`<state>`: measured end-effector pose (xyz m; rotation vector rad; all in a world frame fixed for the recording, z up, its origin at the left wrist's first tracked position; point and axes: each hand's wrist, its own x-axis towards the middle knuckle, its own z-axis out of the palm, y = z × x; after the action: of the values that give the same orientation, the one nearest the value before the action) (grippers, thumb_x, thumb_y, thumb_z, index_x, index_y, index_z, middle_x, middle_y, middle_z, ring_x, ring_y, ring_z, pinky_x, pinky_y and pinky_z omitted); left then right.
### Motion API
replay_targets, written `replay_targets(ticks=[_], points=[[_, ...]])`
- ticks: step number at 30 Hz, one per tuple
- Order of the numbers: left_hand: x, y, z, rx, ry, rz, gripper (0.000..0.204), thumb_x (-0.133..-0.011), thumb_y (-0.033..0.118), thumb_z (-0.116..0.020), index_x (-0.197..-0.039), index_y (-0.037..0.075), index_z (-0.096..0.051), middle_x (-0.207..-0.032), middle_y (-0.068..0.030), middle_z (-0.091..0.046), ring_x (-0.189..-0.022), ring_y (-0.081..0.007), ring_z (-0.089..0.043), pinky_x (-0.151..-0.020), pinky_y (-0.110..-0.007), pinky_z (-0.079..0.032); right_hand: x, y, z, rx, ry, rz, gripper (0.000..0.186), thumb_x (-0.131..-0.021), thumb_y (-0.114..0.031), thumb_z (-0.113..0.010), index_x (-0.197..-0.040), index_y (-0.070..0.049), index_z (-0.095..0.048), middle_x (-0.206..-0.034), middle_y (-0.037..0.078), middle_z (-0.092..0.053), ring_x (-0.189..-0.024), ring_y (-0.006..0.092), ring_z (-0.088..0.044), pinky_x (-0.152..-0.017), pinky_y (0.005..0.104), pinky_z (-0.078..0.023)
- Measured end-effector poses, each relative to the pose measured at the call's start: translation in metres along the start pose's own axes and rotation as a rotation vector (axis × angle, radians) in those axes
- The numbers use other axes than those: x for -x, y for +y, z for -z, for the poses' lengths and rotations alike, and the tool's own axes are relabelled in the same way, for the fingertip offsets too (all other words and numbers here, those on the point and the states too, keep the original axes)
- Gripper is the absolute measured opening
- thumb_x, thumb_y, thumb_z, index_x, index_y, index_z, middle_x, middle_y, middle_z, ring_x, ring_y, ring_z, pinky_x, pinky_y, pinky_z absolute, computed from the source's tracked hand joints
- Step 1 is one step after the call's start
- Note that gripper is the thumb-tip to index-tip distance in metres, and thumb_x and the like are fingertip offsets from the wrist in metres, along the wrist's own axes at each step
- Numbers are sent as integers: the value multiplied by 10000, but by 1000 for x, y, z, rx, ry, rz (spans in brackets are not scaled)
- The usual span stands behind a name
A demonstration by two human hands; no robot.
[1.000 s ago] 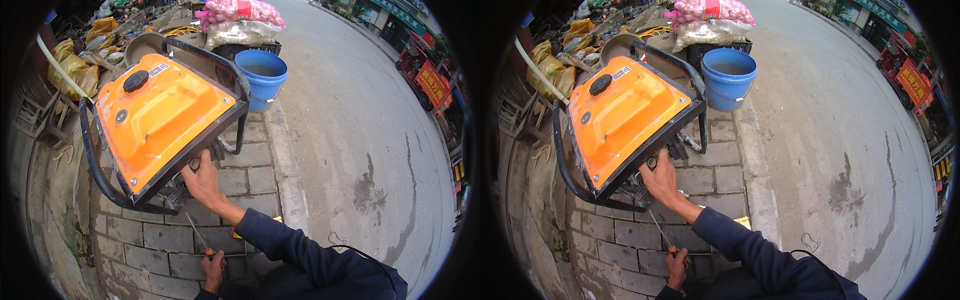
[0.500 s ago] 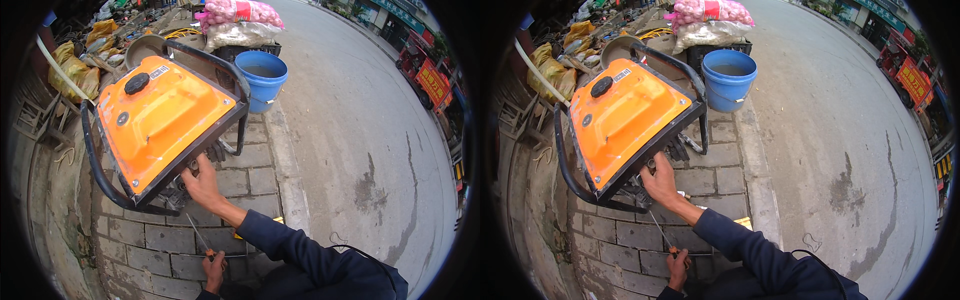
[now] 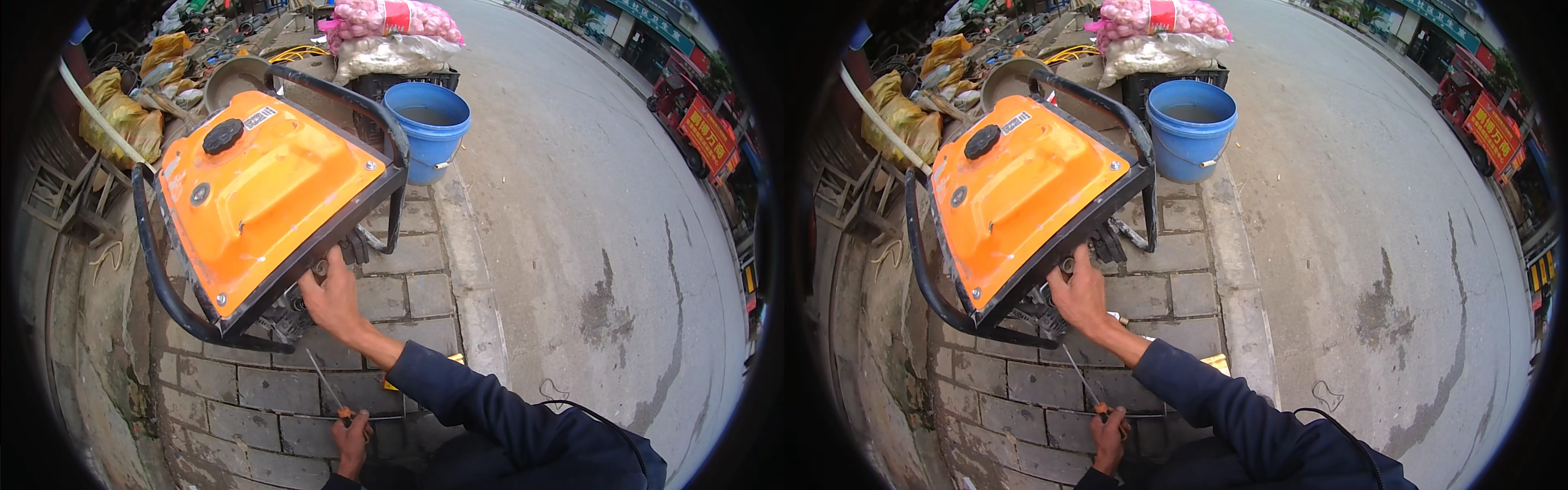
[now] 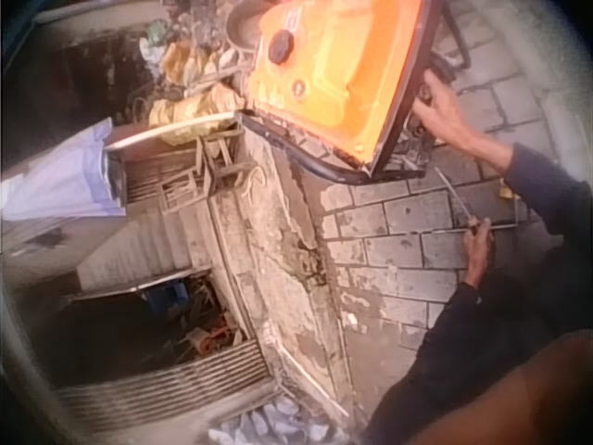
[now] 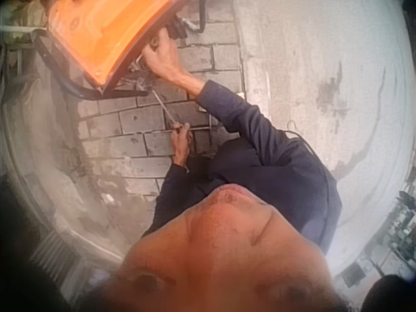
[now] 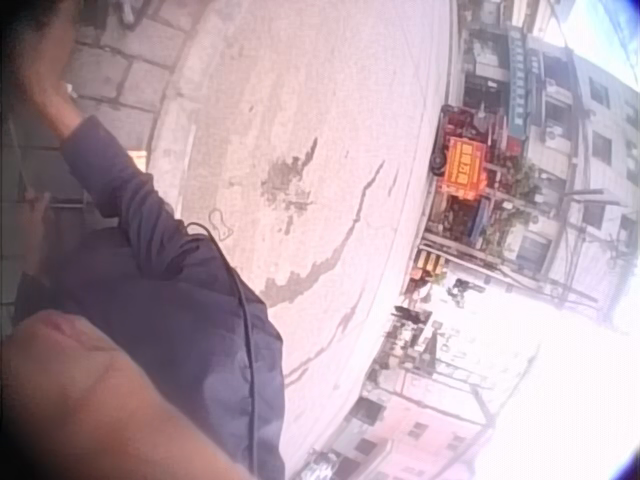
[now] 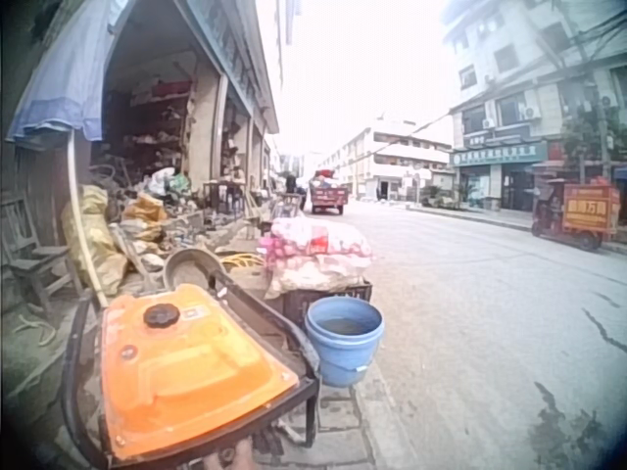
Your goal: The person removes the top cover of a portable generator, uses a screwdriver and socket wrench to remove the spark plug, inspects it, and then reinstalls it. The person then attempts to start the generator by pulling the starter cord.
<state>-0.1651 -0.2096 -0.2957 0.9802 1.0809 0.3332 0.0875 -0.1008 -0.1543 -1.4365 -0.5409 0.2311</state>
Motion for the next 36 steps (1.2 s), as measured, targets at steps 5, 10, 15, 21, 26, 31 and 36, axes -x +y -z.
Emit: replay_targets(ticks=[5, 10, 15, 21, 26, 31, 36], points=[[0, -1, 1, 8, -9, 13, 193, -935, 173, -721, -864, 52, -589, -594, -22, -572, -467, -79, -491, -447, -256, -347, 1, 3, -2, -150, -6, -27, 380, -972, -134, -706, -1291, 5, -553, -914, 51, -663, -729, 55, -565, -609, 246, -462], [0, 0, 0, 9, 1, 12, 194, -934, 175, -723, -870, 52, -588, -600, -22, -570, -472, -82, -497, -446, -255, -348, 0, 10, -4, -116, -28, 68, 395, -978, -145, -706, -1324, -17, -564, -1005, 41, -691, -808, 72, -606, -685, 257, -506], [0, 1, 2, -16, -22, 53, 188, -943, 127, -700, -925, 56, -526, -653, -43, -550, -547, -149, -559, -514, -301, -425, 2, 11, -7, -112, 10, 85, 389, -983, -129, -698, -1332, -14, -572, -1034, 36, -692, -875, 86, -615, -754, 260, -517], [0, 0, 1, -6, -23, 36, 195, -941, 171, -714, -888, 57, -565, -626, -25, -562, -501, -100, -517, -471, -265, -372, 0, 8, -6, -177, -36, 64, 393, -950, -216, -722, -1245, -4, -572, -977, 175, -721, -842, 284, -719, -745, 378, -539], [2, -1, 2, -6, -34, 25, 214, -940, 205, -730, -863, 67, -586, -642, -4, -578, -512, -62, -494, -485, -242, -352, -1, 7, -6, -105, 49, 58, 351, -949, -196, -712, -1218, -10, -586, -792, 140, -676, -725, 177, -651, -709, 340, -529], [-1, -5, 4, -12, -33, -4, 219, -951, 206, -726, -824, 73, -607, -643, 11, -589, -539, -50, -501, -506, -240, -362, -1, 9, -5, -190, -11, -50, 281, -931, -124, -701, -1147, 26, -601, -899, 89, -687, -774, 127, -627, -700, 303, -512], [-1, -4, 7, -79, -47, 0, 209, -968, 199, -702, -861, 82, -566, -642, -13, -573, -563, -97, -547, -528, -264, -397, -3, 13, -5, -2, 109, 238, 297, -961, -221, -678, -1033, 44, -564, -778, 210, -678, -674, 349, -685, -646, 440, -521]])
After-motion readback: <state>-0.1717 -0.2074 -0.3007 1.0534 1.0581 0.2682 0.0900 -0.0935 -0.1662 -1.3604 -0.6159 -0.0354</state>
